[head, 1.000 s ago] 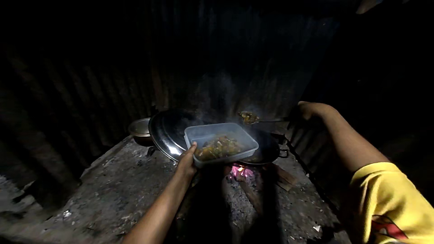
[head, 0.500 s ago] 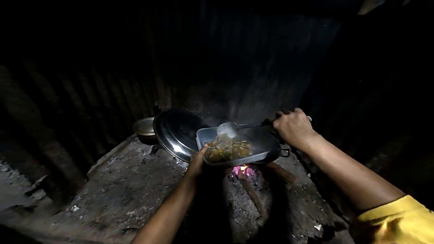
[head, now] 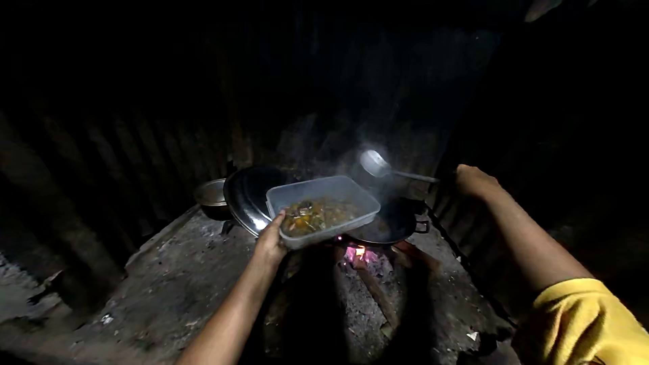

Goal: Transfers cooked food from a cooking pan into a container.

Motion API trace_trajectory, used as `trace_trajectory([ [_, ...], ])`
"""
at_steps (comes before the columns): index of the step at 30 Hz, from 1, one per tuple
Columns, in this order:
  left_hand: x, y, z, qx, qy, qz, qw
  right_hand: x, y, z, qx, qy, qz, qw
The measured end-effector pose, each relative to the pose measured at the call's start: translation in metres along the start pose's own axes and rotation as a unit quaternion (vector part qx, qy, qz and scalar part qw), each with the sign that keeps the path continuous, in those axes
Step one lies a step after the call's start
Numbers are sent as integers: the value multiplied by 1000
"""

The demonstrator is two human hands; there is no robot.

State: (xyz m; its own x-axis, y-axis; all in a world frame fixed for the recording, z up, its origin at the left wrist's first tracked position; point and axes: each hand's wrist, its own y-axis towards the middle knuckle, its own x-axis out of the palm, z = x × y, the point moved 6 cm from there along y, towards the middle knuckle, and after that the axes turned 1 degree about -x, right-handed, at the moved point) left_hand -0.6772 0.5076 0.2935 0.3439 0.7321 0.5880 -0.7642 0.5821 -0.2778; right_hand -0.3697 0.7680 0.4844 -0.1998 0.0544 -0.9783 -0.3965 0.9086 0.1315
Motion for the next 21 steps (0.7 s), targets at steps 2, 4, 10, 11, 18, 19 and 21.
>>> trace_trajectory([
  [2, -2, -2, 12, 16, -9, 9, 1000, 12, -6, -2, 46, -68, -3, 997],
  [4, -4, -5, 23, 24, -20, 19, 999, 38, -4, -8, 49, -119, -24, 991],
  [10, -15, -13, 47, 59, -28, 49, 997, 134, 18, -26, 36, -206, -66, 976],
  [11, -17, -13, 49, 65, -30, 51, 996, 145, 23, -29, 36, -223, -74, 971],
  [18, -31, -21, 54, 70, -39, 66, 995, 204, 36, -66, 19, -161, -73, 984],
  [19, -32, -22, 54, 71, -41, 63, 995, 212, 39, -72, 23, -143, -98, 985],
  [21, -34, -22, 54, 71, -45, 57, 995, 232, 53, -79, 25, -82, -110, 990],
])
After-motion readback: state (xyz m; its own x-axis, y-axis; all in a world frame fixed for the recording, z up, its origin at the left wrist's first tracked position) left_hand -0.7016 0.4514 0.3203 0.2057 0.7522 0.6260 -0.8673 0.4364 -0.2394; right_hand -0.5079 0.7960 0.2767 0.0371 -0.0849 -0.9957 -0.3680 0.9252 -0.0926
